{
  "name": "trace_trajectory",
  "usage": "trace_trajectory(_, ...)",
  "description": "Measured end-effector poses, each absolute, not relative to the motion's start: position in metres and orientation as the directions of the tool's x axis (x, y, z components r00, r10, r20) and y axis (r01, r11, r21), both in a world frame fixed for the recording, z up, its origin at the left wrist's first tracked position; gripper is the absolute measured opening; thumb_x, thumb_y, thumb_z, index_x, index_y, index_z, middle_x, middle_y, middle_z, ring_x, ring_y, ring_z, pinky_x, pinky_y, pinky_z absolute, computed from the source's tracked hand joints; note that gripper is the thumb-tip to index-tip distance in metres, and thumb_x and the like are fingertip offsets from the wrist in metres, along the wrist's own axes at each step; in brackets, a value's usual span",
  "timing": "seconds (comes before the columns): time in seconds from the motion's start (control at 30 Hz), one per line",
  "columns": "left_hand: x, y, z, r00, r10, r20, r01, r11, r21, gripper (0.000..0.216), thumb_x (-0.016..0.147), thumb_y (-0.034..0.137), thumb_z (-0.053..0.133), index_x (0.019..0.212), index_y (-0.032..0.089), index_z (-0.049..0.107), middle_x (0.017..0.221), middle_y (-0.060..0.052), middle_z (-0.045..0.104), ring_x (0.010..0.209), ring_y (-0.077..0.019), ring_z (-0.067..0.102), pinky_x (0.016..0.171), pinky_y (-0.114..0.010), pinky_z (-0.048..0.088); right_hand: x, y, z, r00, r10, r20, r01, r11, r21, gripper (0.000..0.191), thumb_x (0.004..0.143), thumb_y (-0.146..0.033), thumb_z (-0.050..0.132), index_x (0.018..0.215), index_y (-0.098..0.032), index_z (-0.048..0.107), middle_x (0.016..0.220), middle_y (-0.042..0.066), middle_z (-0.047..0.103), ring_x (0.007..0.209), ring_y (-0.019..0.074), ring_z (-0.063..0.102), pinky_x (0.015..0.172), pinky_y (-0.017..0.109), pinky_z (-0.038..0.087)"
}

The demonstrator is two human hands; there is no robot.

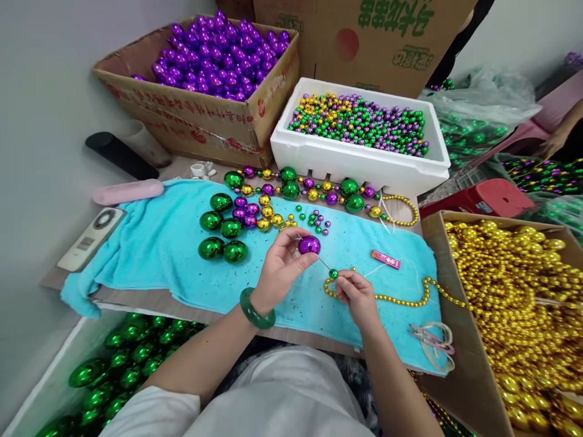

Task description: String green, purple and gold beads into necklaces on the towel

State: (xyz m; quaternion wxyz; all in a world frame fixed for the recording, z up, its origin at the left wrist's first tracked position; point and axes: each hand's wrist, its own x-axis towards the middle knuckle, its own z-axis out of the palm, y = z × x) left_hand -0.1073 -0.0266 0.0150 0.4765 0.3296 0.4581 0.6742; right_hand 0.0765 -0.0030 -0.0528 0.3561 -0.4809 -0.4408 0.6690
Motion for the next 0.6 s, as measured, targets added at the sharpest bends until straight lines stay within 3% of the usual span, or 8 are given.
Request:
trace_trajectory(0.17,-0.104,-0.025,-0.001,-0.302,0.946,-0.122,-0.304,0.026,0.952,0.034,0.07,0.026,0.079,0.098,0.021,0.061,0.093,-0.001,0.064,0.083,-0.014,0.059,0.077,-0.027,0.049,0.071,-0.003,-0.036,-0.296,0.882,-0.365,0.006,-0.381,-0.925,0.036,0.068,-0.05,0.074,0.079,-0.019,0.06,0.053,-0.003,0.054,0.045,0.0081,0.042,0.042,0.021,0.031)
trace_trajectory(0.27,-0.105,-0.022,-0.014,-0.264,0.958,-0.109,-0.214,0.052,0.976,0.037,0.07,0.027,0.079,0.102,0.021,0.061,0.097,-0.003,0.065,0.086,-0.0154,0.059,0.078,-0.028,0.049,0.071,-0.001,-0.033,-0.318,0.859,-0.4,0.017,-0.417,-0.909,0.033,0.068,-0.047,0.073,0.075,-0.018,0.059,0.055,-0.001,0.058,0.046,0.0084,0.045,0.042,0.02,0.031)
trace_trajectory(0.37,-0.108,-0.013,-0.025,-0.111,0.994,-0.007,0.086,0.017,0.996,0.052,0.067,0.024,0.08,0.115,0.024,0.061,0.114,-0.006,0.06,0.094,-0.019,0.059,0.079,-0.031,0.049,0.075,0.004,-0.035,-0.289,0.872,-0.396,-0.026,-0.42,-0.907,0.031,0.067,-0.045,0.072,0.073,-0.017,0.059,0.054,-0.002,0.058,0.045,0.0079,0.044,0.042,0.02,0.03)
trace_trajectory(0.43,-0.11,-0.003,-0.032,-0.033,0.997,0.071,0.355,-0.055,0.933,0.046,0.073,0.02,0.074,0.118,0.025,0.063,0.114,-0.007,0.059,0.097,-0.0215,0.058,0.085,-0.035,0.048,0.079,0.009,-0.036,-0.236,0.893,-0.382,-0.059,-0.406,-0.912,0.031,0.066,-0.044,0.073,0.074,-0.018,0.059,0.053,-0.002,0.058,0.044,0.0076,0.044,0.041,0.02,0.03)
trace_trajectory(0.5,-0.109,0.008,-0.04,0.012,0.994,0.111,0.564,-0.099,0.82,0.03,0.08,0.016,0.064,0.109,0.023,0.067,0.102,-0.007,0.06,0.097,-0.0237,0.056,0.09,-0.039,0.046,0.085,0.013,-0.035,-0.188,0.909,-0.371,-0.074,-0.39,-0.918,0.03,0.066,-0.043,0.073,0.074,-0.018,0.059,0.053,-0.002,0.057,0.044,0.0073,0.043,0.041,0.02,0.029)
trace_trajectory(0.6,-0.104,0.022,-0.053,0.038,0.996,0.079,0.713,-0.082,0.697,0.017,0.081,0.011,0.057,0.089,0.021,0.069,0.089,-0.008,0.058,0.092,-0.0248,0.055,0.088,-0.039,0.045,0.092,0.018,-0.032,-0.156,0.918,-0.364,-0.083,-0.379,-0.922,0.03,0.066,-0.043,0.074,0.073,-0.018,0.059,0.053,-0.002,0.057,0.044,0.0072,0.042,0.041,0.02,0.028)
